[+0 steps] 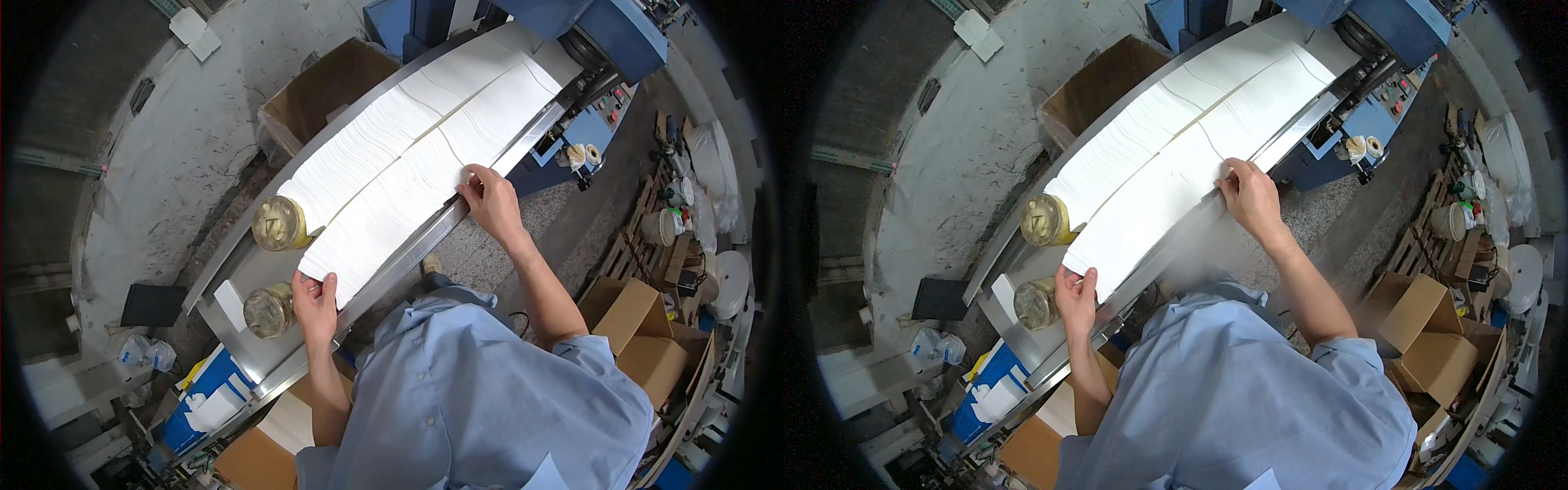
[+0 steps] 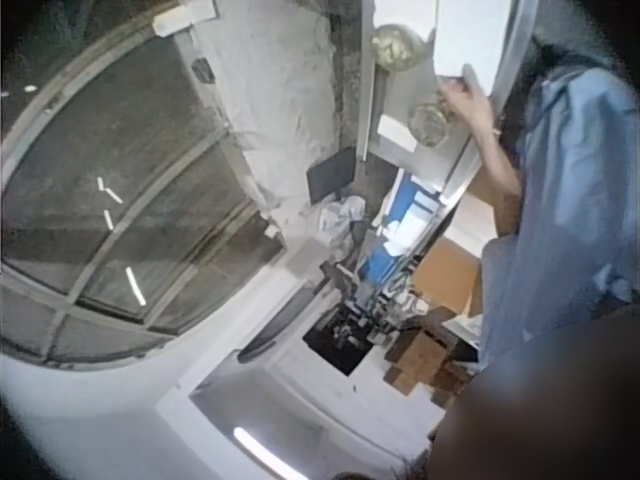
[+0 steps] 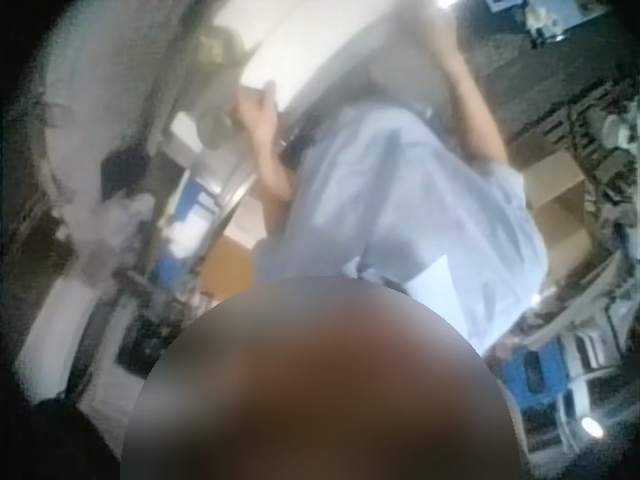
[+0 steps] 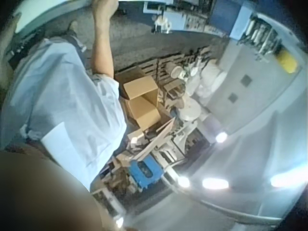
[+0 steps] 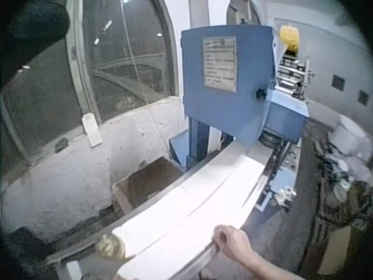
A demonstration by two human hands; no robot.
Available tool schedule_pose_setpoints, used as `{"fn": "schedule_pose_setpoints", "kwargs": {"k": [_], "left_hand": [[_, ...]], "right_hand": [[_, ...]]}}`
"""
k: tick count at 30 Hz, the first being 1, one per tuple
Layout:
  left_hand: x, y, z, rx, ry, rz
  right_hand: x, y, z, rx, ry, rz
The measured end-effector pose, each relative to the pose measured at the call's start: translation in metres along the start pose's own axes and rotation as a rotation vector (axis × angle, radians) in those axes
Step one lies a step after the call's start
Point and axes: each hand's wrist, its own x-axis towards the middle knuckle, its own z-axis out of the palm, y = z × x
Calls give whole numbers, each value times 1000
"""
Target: Sorting and packing stacks of white paper sheets into a large cardboard box.
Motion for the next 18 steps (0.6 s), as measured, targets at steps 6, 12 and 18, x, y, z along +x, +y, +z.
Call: {"fn": "schedule_pose_setpoints", "kwargs": {"k": [6,12,18], "left_hand": [[-1,7,-2,-9,-25,-41],[2,0,-20,-5,-19,-17],[-3,3,-34,35,-3,-21]], "right_hand": [[12,0,-5,95,-151,141],[-3,-19,4,38,-202,73],[-10,-22,29,60,-260,-32]]}}
